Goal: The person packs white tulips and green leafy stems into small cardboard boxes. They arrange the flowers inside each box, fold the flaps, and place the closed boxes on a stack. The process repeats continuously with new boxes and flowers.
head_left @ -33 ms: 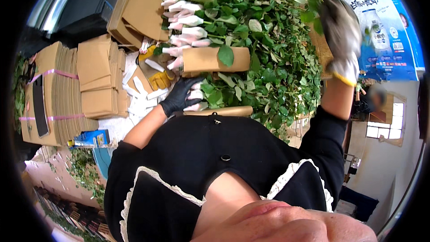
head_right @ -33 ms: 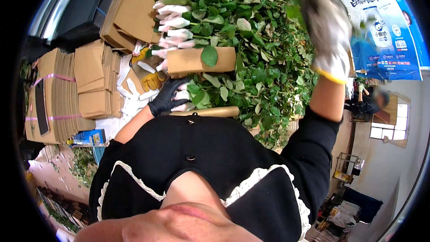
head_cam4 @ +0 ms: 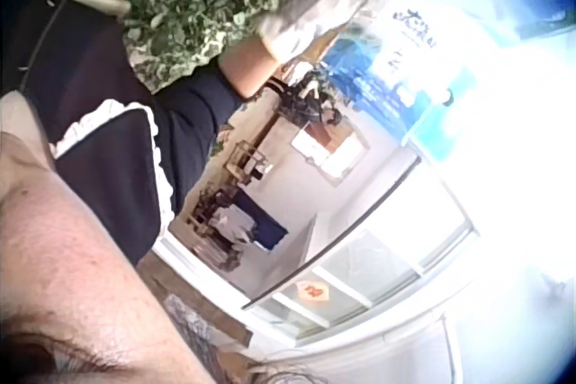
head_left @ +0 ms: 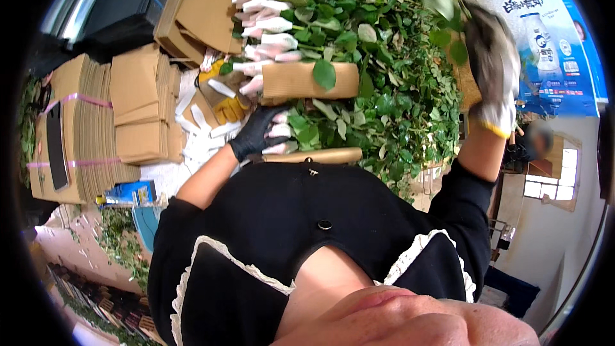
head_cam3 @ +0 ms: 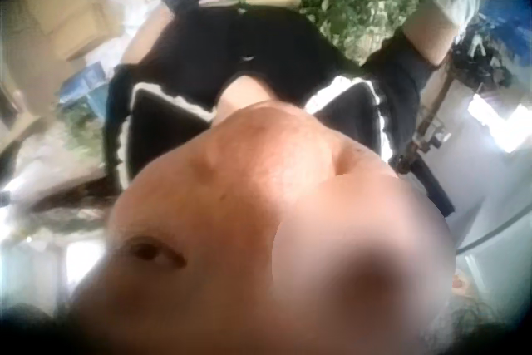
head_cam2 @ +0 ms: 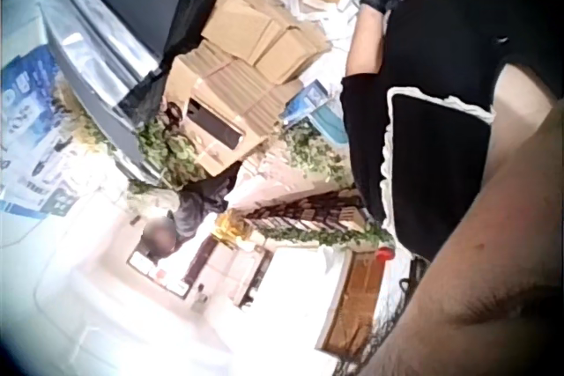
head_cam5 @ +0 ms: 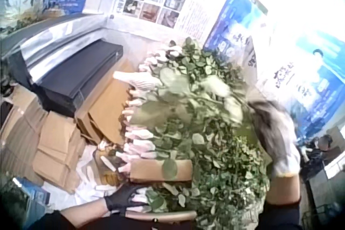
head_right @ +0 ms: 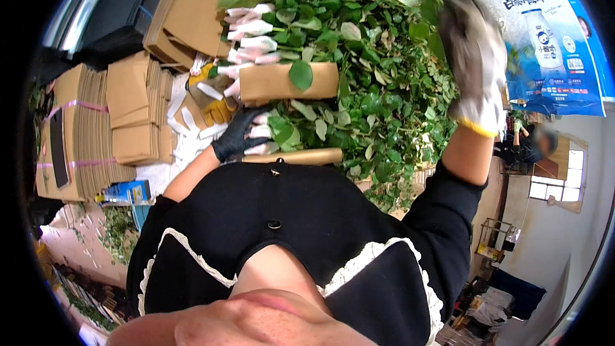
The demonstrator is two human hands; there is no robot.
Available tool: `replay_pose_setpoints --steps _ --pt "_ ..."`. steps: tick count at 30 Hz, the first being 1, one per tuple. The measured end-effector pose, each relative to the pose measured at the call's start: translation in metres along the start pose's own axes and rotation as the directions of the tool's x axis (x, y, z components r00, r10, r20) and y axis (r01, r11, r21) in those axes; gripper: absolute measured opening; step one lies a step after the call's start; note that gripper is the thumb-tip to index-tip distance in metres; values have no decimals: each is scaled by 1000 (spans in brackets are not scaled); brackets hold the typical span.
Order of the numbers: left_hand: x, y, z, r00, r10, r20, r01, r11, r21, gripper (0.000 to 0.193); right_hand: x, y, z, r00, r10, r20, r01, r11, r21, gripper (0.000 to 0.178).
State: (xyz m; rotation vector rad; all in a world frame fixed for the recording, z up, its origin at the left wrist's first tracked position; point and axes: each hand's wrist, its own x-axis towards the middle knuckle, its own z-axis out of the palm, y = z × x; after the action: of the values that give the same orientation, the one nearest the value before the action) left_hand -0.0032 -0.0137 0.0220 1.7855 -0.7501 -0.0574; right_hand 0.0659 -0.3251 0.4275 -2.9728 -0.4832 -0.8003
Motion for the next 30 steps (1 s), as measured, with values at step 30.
replay_pose_setpoints --steps 30 --pt "5 33 -8 989 47 140 -125 765 631 74 160 54 410 570 418 707 -736 643 213 38"
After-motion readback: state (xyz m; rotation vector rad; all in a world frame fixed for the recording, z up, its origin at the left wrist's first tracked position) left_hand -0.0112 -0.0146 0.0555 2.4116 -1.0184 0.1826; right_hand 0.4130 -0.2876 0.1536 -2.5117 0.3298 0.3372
